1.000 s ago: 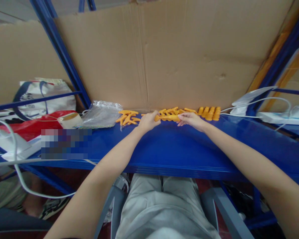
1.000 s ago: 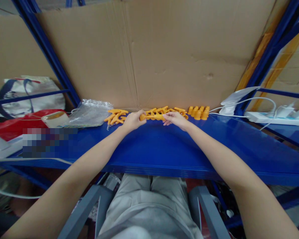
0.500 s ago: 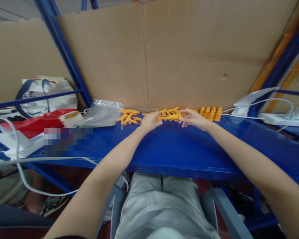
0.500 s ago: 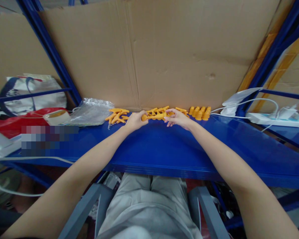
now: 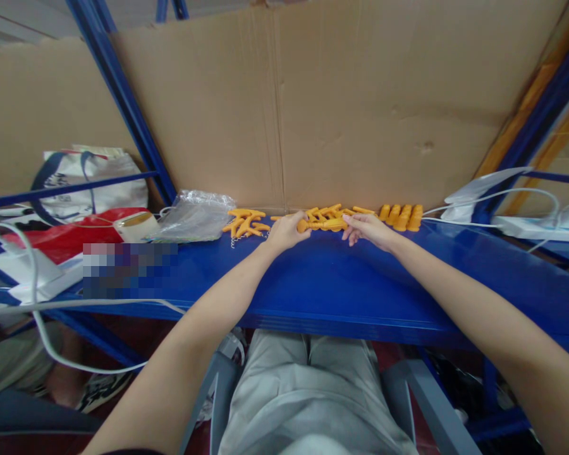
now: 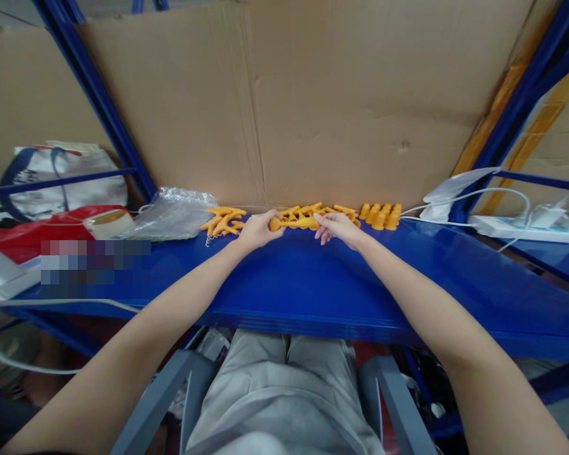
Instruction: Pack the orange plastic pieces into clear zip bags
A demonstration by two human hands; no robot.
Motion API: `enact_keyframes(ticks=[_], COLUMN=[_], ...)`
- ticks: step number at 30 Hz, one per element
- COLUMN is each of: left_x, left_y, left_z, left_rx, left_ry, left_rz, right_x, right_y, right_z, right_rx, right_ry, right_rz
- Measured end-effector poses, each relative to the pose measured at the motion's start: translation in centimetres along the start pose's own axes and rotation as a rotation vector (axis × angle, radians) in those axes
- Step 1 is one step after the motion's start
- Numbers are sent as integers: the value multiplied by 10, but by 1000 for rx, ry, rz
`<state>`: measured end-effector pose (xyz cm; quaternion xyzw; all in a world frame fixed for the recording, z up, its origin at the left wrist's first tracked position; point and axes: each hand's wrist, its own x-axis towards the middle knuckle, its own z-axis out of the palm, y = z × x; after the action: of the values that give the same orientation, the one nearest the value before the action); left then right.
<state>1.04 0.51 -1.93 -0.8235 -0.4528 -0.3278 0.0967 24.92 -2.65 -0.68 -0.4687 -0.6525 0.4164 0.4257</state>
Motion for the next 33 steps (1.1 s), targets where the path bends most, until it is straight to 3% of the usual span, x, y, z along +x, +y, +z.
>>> enact_keyframes(ticks=[11,15,21,33], left_x=[1,1,1,-1], left_y=[2,2,3,2], left_z=[-2,-1,0,0], left_rx=[9,-16,-34,-37], left_ry=[12,50,87,103], left_rz=[-53,-35,0,35], right_x=[1,0,-2,-5], right_y=[8,7,1,-1], right_z=[-3,-2,-1,-1], right_rx=[47,47,-16,-30], right_ry=[-122,-109,-81,-100], right_rz=[-23,-39,48,-20])
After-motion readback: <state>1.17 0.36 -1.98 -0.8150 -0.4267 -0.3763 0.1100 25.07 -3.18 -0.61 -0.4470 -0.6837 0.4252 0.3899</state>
